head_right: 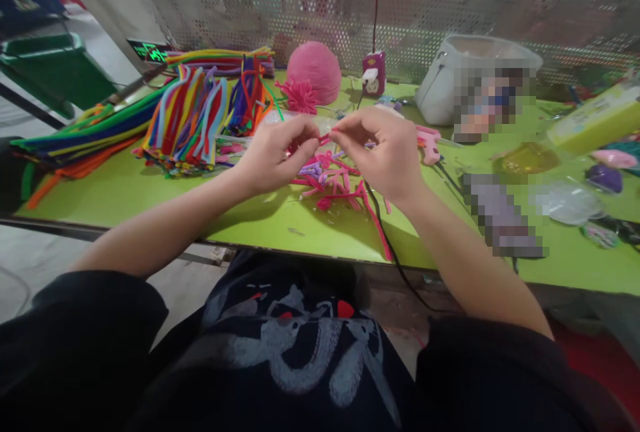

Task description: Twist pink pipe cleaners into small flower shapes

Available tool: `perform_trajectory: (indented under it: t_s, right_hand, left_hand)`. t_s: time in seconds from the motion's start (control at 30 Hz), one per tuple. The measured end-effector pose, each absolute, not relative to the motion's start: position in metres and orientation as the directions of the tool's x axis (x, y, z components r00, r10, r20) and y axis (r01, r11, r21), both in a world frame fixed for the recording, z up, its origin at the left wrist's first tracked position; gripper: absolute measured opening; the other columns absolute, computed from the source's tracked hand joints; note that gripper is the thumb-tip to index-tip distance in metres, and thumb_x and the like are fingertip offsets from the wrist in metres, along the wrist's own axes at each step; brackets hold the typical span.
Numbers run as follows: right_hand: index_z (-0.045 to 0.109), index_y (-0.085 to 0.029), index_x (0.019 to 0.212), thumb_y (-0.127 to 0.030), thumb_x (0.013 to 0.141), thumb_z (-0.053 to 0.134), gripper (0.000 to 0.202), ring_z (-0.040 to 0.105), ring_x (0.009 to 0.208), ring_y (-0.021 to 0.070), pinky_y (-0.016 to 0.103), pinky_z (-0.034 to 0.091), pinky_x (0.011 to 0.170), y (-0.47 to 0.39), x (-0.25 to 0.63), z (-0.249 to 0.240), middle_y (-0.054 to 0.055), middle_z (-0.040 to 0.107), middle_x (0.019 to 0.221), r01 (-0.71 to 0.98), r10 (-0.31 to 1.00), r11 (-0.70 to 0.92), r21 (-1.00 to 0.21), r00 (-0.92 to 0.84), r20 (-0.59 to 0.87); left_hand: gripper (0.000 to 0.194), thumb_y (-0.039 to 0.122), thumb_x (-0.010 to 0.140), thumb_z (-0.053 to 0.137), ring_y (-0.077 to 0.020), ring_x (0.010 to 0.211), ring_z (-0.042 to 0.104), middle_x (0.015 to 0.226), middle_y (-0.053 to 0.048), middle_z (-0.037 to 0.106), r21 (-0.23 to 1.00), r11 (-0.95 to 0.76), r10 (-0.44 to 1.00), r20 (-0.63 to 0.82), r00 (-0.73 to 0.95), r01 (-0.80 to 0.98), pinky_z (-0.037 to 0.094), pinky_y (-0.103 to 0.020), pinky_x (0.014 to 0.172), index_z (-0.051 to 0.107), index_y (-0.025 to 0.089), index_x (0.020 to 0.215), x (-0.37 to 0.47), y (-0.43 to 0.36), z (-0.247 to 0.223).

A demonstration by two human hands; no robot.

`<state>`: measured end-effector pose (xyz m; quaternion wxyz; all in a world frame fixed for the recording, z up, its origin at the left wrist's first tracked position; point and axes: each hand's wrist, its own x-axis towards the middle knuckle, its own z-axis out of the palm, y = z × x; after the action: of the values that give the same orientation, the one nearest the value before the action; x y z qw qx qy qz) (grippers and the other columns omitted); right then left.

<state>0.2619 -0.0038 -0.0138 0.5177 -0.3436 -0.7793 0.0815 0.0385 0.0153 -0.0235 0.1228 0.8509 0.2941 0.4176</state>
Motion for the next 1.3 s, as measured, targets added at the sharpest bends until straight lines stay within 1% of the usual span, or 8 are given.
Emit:
perform_trajectory:
  t_s: [0.2,0.47,0.63,0.77,0.87,0.93,1.17,1.3]
  right_hand:
    - [0.080,-0.029,0.102,-0.029,0.104,0.071,0.009,0.073,0.087,0.0198,0.040,0.058,0.082,-0.012,0.271,-0.005,0.003,0.080,0.097,0.402,0.496,0.851,-0.338,-0.405,0.768]
    - [0.079,-0.031,0.113,-0.020,0.104,0.069,0.017,0.078,0.089,0.0161,0.032,0.063,0.078,-0.013,0.273,-0.002,0.001,0.081,0.104,0.230,0.217,0.967,-0.108,-0.527,0.822]
    - [0.078,-0.030,0.126,-0.015,0.102,0.068,0.030,0.078,0.092,0.0159,0.028,0.063,0.079,0.001,0.274,-0.011,0.003,0.081,0.109,0.202,-0.032,0.966,0.163,-0.530,0.848]
    - [0.081,-0.025,0.114,-0.019,0.101,0.071,0.018,0.075,0.084,0.0155,0.029,0.060,0.077,-0.001,0.274,-0.012,0.003,0.080,0.098,0.246,0.296,0.948,-0.200,-0.459,0.838]
    - [0.082,-0.025,0.109,-0.031,0.105,0.069,0.015,0.071,0.075,0.0133,0.026,0.056,0.067,-0.005,0.272,-0.014,0.002,0.078,0.089,0.201,0.578,0.812,-0.549,-0.409,0.706]
    - [0.082,-0.024,0.108,-0.036,0.104,0.071,0.017,0.071,0.072,0.0130,0.025,0.056,0.062,-0.007,0.270,-0.015,0.002,0.078,0.088,0.187,0.646,0.750,-0.634,-0.411,0.643]
    - [0.082,-0.025,0.101,-0.030,0.101,0.072,0.011,0.069,0.070,0.0150,0.031,0.056,0.065,-0.011,0.264,-0.015,0.002,0.079,0.086,0.333,0.581,0.812,-0.479,-0.392,0.713]
    - [0.081,-0.027,0.097,-0.026,0.098,0.073,0.008,0.069,0.071,0.0167,0.034,0.055,0.069,-0.016,0.261,-0.016,0.001,0.078,0.084,0.404,0.433,0.871,-0.278,-0.365,0.824]
  left_hand:
    - [0.012,0.018,0.092,0.058,-0.0089,0.053,0.047,0.066,0.002,0.060,0.912,-0.406,0.737,0.297,0.608,0.047,0.037,-0.025,0.055,0.061,0.018,0.080,0.039,0.005,-0.006]
    - [0.015,0.025,0.082,0.075,-0.0113,0.048,0.051,0.054,0.002,0.053,0.992,0.059,0.552,0.062,0.832,-0.114,0.041,-0.026,0.050,0.064,0.018,0.074,0.031,0.008,-0.005]
    - [0.023,0.039,0.098,0.073,-0.0121,0.064,0.064,0.075,-0.003,0.070,0.941,-0.315,0.560,0.286,0.778,-0.120,0.052,-0.026,0.060,0.067,0.018,0.089,0.033,0.008,-0.011]
    - [0.019,0.030,0.104,0.062,-0.0097,0.063,0.058,0.074,-0.001,0.066,0.608,-0.792,0.533,0.639,0.555,0.061,0.045,-0.025,0.061,0.066,0.020,0.089,0.036,0.003,-0.017]
    - [0.015,0.022,0.101,0.062,-0.0088,0.060,0.051,0.070,0.001,0.063,0.366,-0.901,0.432,0.786,0.441,0.231,0.040,-0.025,0.060,0.065,0.020,0.086,0.035,0.001,-0.021]
    - [0.013,0.020,0.100,0.063,-0.0088,0.060,0.052,0.070,0.002,0.063,0.289,-0.916,0.387,0.820,0.422,0.278,0.039,-0.025,0.060,0.065,0.020,0.087,0.035,0.001,-0.024]
    - [0.014,0.020,0.101,0.062,-0.0082,0.057,0.049,0.067,0.002,0.060,0.279,-0.909,0.393,0.819,0.417,0.309,0.036,-0.025,0.056,0.064,0.020,0.086,0.037,-0.003,-0.026]
    - [0.020,0.025,0.104,0.062,-0.0073,0.054,0.051,0.065,0.003,0.061,0.495,-0.851,0.518,0.731,0.444,0.177,0.040,-0.023,0.052,0.062,0.020,0.084,0.040,-0.008,-0.024]
